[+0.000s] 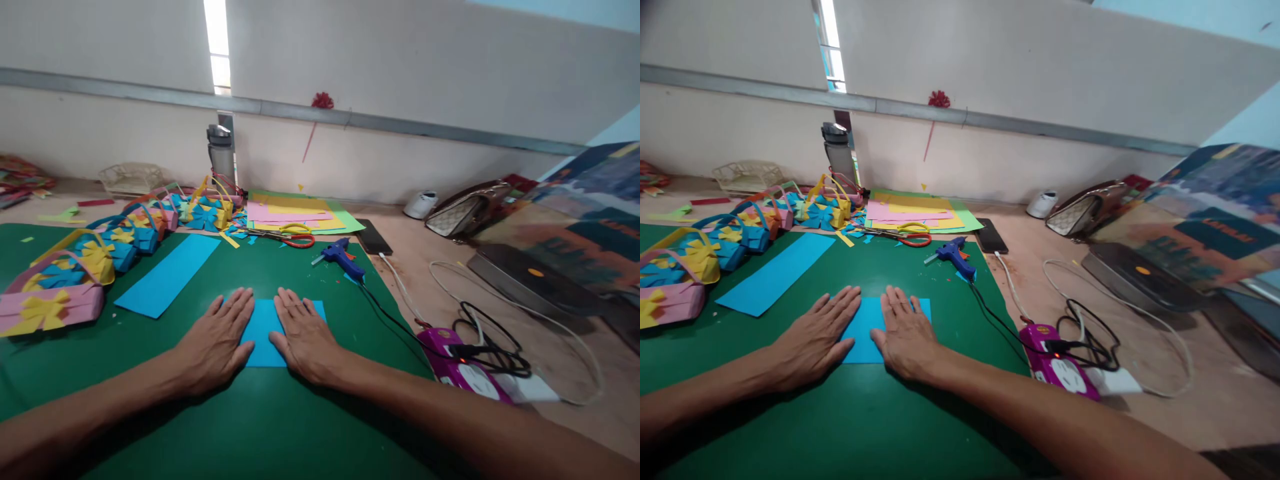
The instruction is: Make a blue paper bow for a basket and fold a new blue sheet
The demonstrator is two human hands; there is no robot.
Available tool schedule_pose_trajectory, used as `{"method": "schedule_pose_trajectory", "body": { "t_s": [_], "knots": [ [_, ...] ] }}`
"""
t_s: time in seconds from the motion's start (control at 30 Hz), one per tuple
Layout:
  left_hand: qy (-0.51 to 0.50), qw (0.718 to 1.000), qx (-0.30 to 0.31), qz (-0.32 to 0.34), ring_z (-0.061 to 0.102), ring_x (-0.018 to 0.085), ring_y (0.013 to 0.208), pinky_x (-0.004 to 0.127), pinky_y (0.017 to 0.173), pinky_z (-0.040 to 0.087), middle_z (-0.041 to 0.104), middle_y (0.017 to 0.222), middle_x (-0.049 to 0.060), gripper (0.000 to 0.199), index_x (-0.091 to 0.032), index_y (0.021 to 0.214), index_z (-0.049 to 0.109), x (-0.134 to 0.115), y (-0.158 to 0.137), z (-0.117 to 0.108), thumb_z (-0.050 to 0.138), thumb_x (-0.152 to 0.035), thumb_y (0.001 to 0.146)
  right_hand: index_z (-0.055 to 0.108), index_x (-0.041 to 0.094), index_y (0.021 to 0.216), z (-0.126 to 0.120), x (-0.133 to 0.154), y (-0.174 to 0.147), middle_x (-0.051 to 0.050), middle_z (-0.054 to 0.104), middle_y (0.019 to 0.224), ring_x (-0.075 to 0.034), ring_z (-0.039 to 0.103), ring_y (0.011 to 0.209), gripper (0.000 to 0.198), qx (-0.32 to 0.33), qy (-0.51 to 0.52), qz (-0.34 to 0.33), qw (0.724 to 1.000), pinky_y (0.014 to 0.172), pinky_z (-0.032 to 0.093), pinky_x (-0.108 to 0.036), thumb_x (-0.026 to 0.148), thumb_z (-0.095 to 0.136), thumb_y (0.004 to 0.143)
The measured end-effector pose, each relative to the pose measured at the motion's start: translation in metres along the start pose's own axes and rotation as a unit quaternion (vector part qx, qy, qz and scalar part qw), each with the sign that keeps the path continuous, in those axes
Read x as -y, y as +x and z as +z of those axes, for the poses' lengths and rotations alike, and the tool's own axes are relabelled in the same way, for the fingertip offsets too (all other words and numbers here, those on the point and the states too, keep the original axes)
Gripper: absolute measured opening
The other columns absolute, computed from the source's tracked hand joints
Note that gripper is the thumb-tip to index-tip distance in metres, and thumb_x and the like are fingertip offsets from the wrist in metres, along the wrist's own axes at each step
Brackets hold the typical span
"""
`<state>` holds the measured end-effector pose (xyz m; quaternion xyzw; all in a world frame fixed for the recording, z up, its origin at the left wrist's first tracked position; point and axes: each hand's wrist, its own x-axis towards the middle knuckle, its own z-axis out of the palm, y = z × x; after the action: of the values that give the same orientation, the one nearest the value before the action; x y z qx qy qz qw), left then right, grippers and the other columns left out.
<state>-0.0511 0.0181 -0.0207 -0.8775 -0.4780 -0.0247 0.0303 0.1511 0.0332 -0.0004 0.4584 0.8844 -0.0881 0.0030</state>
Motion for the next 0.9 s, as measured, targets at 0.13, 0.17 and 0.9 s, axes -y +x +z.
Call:
{"method": "schedule_pose_trajectory", "body": {
  "t_s": [0.13, 0.17, 0.9],
  "knots": [
    [0.018, 0.999, -0.012, -0.044, 0.023, 0.03, 0.137, 0.048, 0.106, 0.027, 0.026, 0.149, 0.015, 0.06, -0.008, 0.141, 0.034, 0.017, -0.015, 0.002, 0.03, -0.042, 0.092, 0.031, 0.005, 0.142, -0.008, -0.024, -0.018, -0.019, 0.025, 0.149, -0.03, 0.018, 0.138, 0.063, 0.004, -0.042, 0.068, 0.997, 0.109, 0.019, -0.054, 0.043, 0.031, 0.092],
    [0.024, 0.998, -0.009, -0.058, 0.024, 0.03, 0.137, 0.049, 0.106, 0.027, 0.026, 0.148, 0.015, 0.061, -0.007, 0.14, 0.035, 0.022, -0.019, 0.002, 0.029, -0.043, 0.091, 0.032, 0.005, 0.141, -0.008, -0.029, -0.023, -0.019, 0.025, 0.149, -0.03, 0.019, 0.138, 0.063, -0.002, -0.052, 0.079, 0.995, 0.108, 0.019, -0.055, 0.043, 0.031, 0.092],
    [-0.005, 0.999, 0.037, 0.005, 0.012, 0.026, 0.141, 0.045, 0.111, 0.019, 0.014, 0.152, 0.011, 0.059, -0.011, 0.145, 0.022, 0.0, -0.01, -0.005, 0.028, -0.041, 0.095, 0.035, 0.003, 0.14, 0.001, -0.021, -0.024, -0.022, 0.027, 0.148, -0.033, 0.022, 0.137, 0.062, -0.003, -0.053, -0.017, 0.998, 0.106, 0.028, -0.054, 0.041, 0.037, 0.09]
  ]
}}
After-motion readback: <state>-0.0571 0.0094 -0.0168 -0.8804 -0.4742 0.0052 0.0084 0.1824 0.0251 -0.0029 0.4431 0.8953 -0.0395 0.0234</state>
